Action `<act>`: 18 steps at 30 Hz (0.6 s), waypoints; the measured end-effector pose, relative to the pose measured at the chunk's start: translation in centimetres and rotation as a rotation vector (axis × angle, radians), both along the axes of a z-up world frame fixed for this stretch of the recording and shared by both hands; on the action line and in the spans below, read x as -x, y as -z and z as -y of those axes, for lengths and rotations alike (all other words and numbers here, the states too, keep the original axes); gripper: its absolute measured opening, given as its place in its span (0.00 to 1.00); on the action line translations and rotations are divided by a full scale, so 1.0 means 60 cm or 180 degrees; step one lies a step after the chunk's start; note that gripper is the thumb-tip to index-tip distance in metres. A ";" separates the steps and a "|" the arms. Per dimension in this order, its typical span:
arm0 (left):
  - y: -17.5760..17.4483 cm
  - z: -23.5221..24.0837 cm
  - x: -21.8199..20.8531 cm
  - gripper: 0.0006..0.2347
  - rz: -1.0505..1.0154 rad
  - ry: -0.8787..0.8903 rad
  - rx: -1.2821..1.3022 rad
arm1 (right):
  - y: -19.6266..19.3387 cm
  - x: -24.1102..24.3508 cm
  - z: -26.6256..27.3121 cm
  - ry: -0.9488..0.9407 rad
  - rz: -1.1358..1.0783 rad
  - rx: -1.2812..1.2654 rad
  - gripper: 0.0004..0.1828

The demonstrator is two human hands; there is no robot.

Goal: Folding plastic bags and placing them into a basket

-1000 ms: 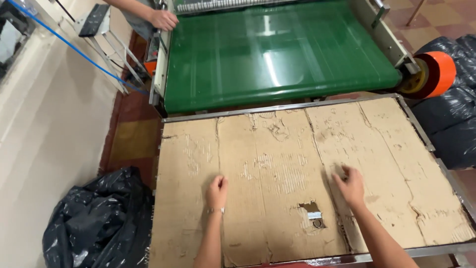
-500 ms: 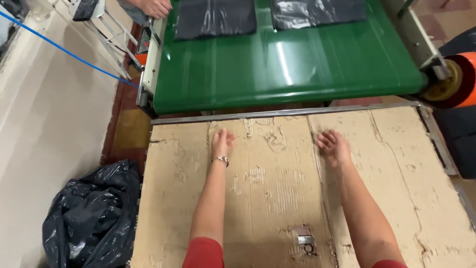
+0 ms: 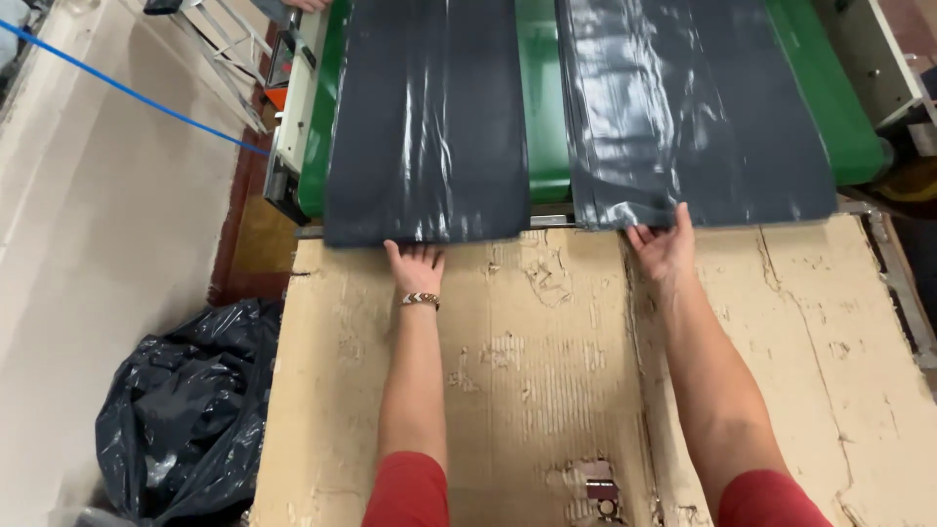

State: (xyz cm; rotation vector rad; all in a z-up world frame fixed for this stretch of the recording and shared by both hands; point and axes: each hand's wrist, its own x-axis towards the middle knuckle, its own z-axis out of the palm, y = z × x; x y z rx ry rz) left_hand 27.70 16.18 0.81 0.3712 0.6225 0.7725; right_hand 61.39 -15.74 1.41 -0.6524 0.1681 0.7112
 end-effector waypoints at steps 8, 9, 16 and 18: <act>-0.070 0.190 0.215 0.21 -0.1584 -0.1366 0.0404 | 0.049 0.236 0.329 0.0295 -0.0148 0.1696 0.13; -0.097 0.223 0.245 0.21 -0.1571 -0.1381 0.0416 | 0.040 0.321 0.345 0.0281 -0.0129 0.1700 0.13; -0.233 0.453 0.495 0.15 -0.1969 -0.1472 -0.1568 | -0.145 0.676 0.238 -0.1271 0.2905 0.3371 0.39; -0.264 0.507 0.567 0.18 -0.2274 -0.1312 -0.1818 | -0.119 0.679 0.195 -0.0677 0.4010 0.3588 0.56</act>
